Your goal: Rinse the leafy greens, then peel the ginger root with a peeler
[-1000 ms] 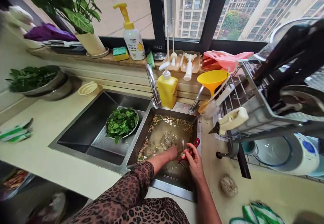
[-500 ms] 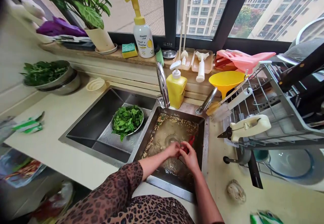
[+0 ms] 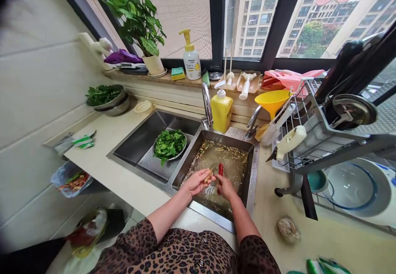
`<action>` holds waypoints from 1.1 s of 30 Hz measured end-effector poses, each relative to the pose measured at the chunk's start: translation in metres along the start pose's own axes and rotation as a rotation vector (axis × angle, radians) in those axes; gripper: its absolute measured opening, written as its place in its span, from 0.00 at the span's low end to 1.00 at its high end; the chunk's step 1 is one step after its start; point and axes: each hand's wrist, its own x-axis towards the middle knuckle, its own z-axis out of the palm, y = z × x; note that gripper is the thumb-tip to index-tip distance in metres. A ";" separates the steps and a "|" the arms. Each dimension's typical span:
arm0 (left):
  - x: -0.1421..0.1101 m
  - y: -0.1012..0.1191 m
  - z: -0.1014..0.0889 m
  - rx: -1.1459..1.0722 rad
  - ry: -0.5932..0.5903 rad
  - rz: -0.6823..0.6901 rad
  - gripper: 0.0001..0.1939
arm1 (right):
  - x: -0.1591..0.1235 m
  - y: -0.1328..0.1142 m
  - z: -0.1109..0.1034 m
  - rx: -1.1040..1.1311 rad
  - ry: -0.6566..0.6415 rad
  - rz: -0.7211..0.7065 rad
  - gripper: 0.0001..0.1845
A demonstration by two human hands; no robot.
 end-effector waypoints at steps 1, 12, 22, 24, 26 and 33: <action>0.000 -0.005 0.003 -0.044 -0.001 -0.004 0.17 | 0.001 -0.002 -0.003 0.075 -0.026 -0.001 0.19; 0.005 -0.018 -0.002 -0.028 0.345 0.133 0.17 | -0.002 -0.019 -0.019 0.660 -0.097 0.148 0.23; 0.011 -0.024 0.011 -0.141 0.301 -0.196 0.08 | -0.008 -0.032 -0.012 0.282 0.034 0.009 0.16; 0.014 -0.026 0.011 -0.134 0.303 -0.257 0.07 | -0.011 -0.035 -0.010 0.195 0.090 -0.002 0.16; 0.017 -0.028 0.012 -0.124 0.310 -0.305 0.08 | -0.014 -0.040 -0.008 0.123 0.118 -0.013 0.16; 0.022 -0.033 0.015 -0.146 0.273 -0.372 0.11 | -0.018 -0.053 0.001 -0.082 0.104 -0.121 0.16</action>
